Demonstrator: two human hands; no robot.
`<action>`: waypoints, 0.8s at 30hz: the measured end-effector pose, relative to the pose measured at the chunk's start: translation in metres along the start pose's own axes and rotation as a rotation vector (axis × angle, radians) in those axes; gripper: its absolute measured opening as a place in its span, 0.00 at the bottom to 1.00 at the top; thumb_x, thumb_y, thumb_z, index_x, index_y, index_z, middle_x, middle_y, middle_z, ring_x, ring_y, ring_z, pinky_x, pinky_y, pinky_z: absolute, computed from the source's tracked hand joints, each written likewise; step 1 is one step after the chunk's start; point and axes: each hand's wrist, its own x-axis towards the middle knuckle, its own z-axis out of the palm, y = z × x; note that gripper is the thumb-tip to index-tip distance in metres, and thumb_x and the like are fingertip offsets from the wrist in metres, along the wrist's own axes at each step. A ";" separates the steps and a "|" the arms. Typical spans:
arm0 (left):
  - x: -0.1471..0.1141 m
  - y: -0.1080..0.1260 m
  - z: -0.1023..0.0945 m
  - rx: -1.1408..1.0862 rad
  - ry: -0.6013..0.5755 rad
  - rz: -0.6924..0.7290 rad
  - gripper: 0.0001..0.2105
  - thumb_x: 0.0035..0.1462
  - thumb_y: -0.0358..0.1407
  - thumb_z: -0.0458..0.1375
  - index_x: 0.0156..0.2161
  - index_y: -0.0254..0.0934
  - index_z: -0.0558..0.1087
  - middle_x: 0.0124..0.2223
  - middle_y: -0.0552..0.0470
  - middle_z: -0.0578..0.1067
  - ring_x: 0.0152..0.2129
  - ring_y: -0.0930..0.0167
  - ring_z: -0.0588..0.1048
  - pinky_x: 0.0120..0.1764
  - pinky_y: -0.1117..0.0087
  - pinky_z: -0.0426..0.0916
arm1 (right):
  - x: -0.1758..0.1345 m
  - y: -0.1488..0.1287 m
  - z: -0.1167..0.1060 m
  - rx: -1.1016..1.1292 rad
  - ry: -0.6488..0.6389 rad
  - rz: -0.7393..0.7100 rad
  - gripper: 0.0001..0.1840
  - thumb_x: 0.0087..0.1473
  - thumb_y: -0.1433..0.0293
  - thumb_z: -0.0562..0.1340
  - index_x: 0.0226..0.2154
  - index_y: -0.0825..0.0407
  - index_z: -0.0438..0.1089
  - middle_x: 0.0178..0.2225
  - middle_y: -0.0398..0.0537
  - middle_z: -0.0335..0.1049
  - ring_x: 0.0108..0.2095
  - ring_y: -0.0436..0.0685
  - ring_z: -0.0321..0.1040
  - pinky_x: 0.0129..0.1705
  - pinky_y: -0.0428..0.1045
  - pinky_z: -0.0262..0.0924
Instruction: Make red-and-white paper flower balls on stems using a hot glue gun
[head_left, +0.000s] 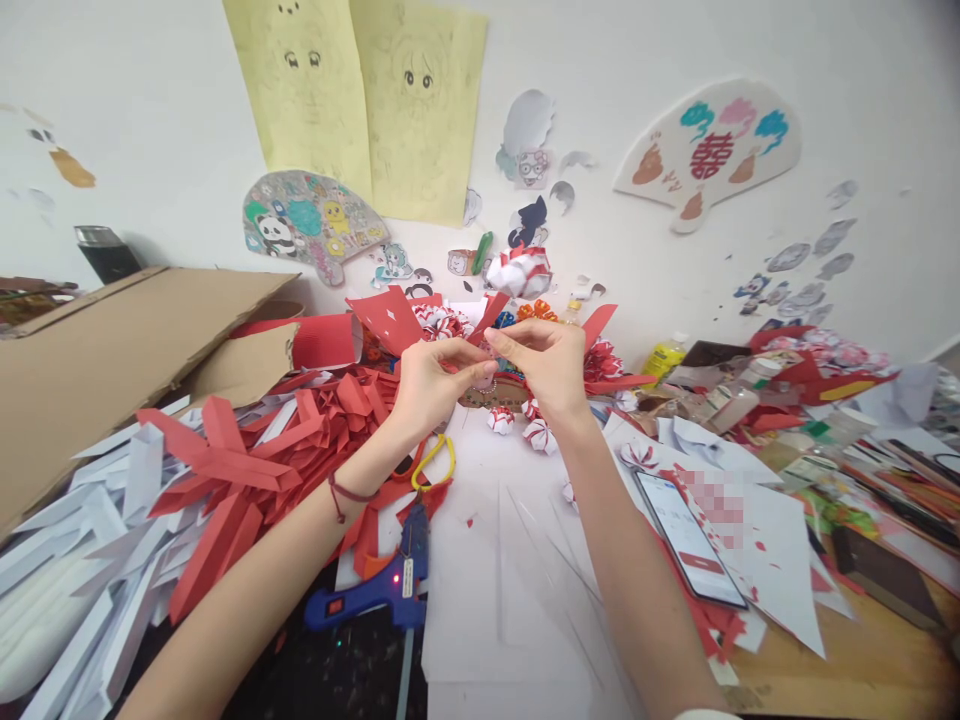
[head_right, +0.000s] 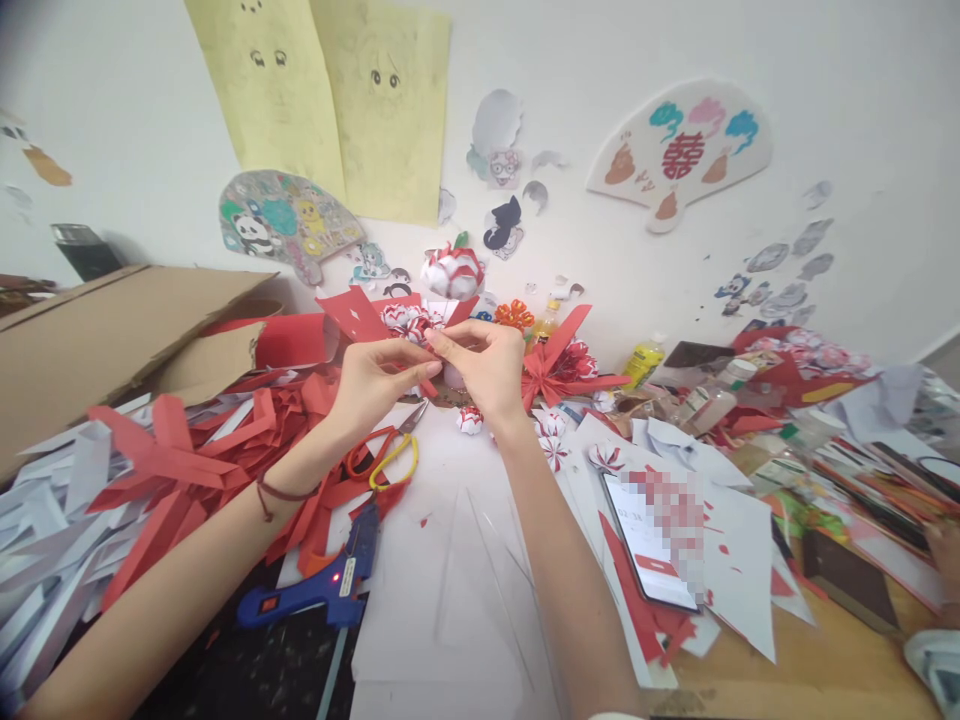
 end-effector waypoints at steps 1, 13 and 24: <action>0.000 0.000 0.000 -0.009 -0.003 -0.005 0.13 0.53 0.45 0.68 0.31 0.35 0.81 0.29 0.48 0.82 0.26 0.66 0.80 0.28 0.70 0.72 | 0.000 -0.001 0.000 -0.003 0.001 0.001 0.09 0.46 0.62 0.75 0.26 0.49 0.81 0.26 0.45 0.79 0.27 0.55 0.74 0.32 0.50 0.68; 0.002 -0.004 0.003 0.004 -0.070 0.033 0.10 0.57 0.41 0.64 0.32 0.35 0.81 0.30 0.50 0.81 0.27 0.68 0.78 0.31 0.70 0.72 | 0.001 0.003 0.004 -0.013 0.053 0.012 0.18 0.41 0.58 0.77 0.19 0.51 0.72 0.22 0.43 0.75 0.24 0.51 0.69 0.28 0.48 0.65; -0.001 -0.003 0.006 0.094 -0.192 0.073 0.12 0.65 0.39 0.54 0.34 0.35 0.76 0.32 0.49 0.79 0.27 0.69 0.77 0.32 0.70 0.72 | -0.002 0.000 0.004 0.036 -0.020 0.099 0.26 0.40 0.49 0.76 0.20 0.48 0.65 0.17 0.40 0.69 0.17 0.52 0.66 0.20 0.49 0.61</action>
